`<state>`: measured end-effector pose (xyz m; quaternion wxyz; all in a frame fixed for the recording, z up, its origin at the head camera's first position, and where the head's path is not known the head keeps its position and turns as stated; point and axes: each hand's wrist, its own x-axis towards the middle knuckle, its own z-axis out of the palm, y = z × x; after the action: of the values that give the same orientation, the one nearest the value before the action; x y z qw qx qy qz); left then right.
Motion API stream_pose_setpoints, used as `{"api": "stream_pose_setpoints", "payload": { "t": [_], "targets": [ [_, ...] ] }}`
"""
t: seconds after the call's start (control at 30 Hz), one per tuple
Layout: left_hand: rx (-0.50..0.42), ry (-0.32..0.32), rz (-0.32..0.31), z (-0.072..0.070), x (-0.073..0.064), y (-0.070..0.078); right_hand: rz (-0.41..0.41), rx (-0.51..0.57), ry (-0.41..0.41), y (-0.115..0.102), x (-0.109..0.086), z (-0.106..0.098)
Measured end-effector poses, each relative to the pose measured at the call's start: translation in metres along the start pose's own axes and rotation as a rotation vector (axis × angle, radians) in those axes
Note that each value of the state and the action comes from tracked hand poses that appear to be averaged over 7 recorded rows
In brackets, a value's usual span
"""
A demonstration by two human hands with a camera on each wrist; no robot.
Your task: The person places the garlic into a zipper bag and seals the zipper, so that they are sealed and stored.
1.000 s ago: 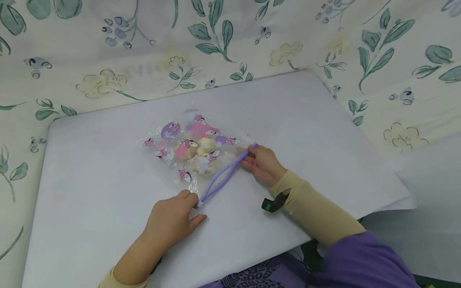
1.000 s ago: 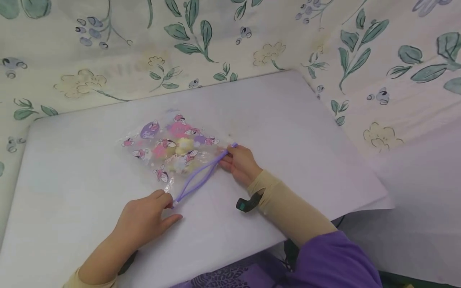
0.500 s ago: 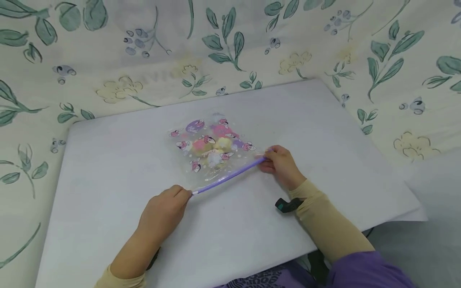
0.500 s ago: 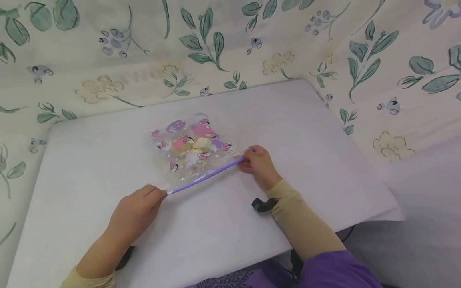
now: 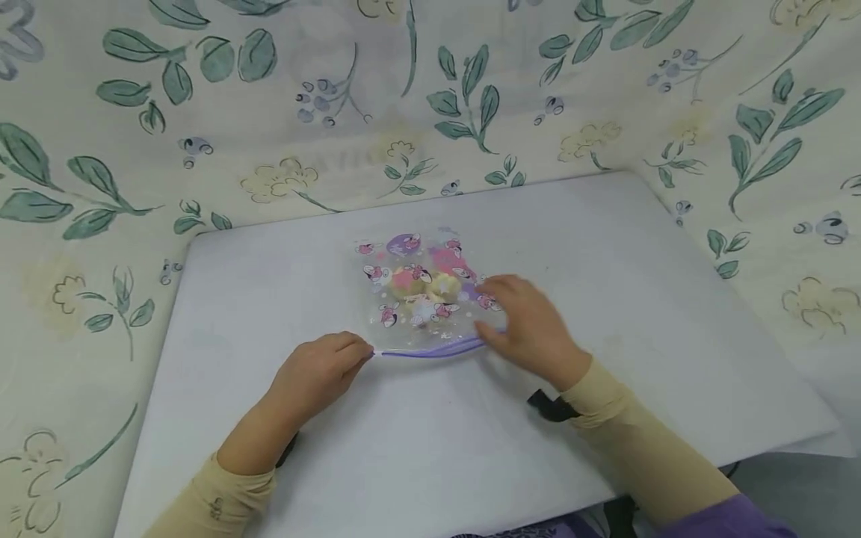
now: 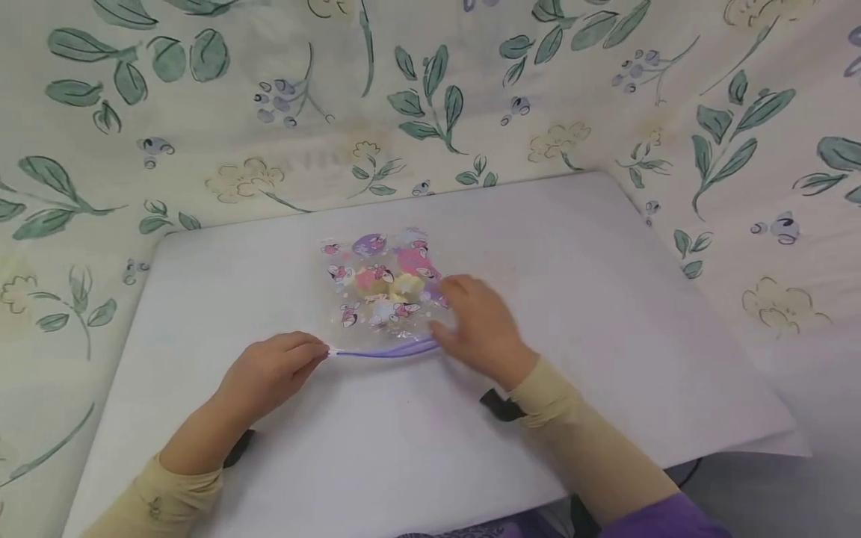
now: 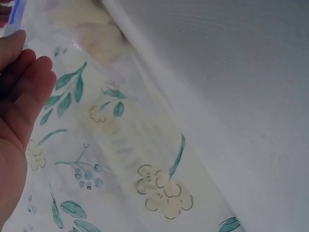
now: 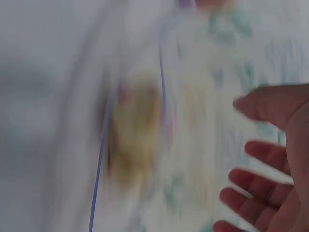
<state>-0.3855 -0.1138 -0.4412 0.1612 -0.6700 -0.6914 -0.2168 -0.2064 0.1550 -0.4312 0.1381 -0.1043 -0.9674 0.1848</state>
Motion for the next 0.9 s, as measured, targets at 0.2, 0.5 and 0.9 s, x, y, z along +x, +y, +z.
{"api": "stream_pose_setpoints", "payload": {
  "t": [0.2,0.5,0.9],
  "targets": [
    [0.052,0.039,0.058,-0.007,-0.01,-0.008,-0.546,-0.219,0.042,-0.088,0.031,0.056],
    [0.077,-0.018,0.137,-0.003,-0.004,-0.007,-0.634,-0.257,0.272,-0.096,0.036,0.084],
    [0.091,-0.032,0.176,0.002,-0.002,-0.007,-0.666,-0.211,0.227,-0.084,0.032,0.077]
  ]
}}
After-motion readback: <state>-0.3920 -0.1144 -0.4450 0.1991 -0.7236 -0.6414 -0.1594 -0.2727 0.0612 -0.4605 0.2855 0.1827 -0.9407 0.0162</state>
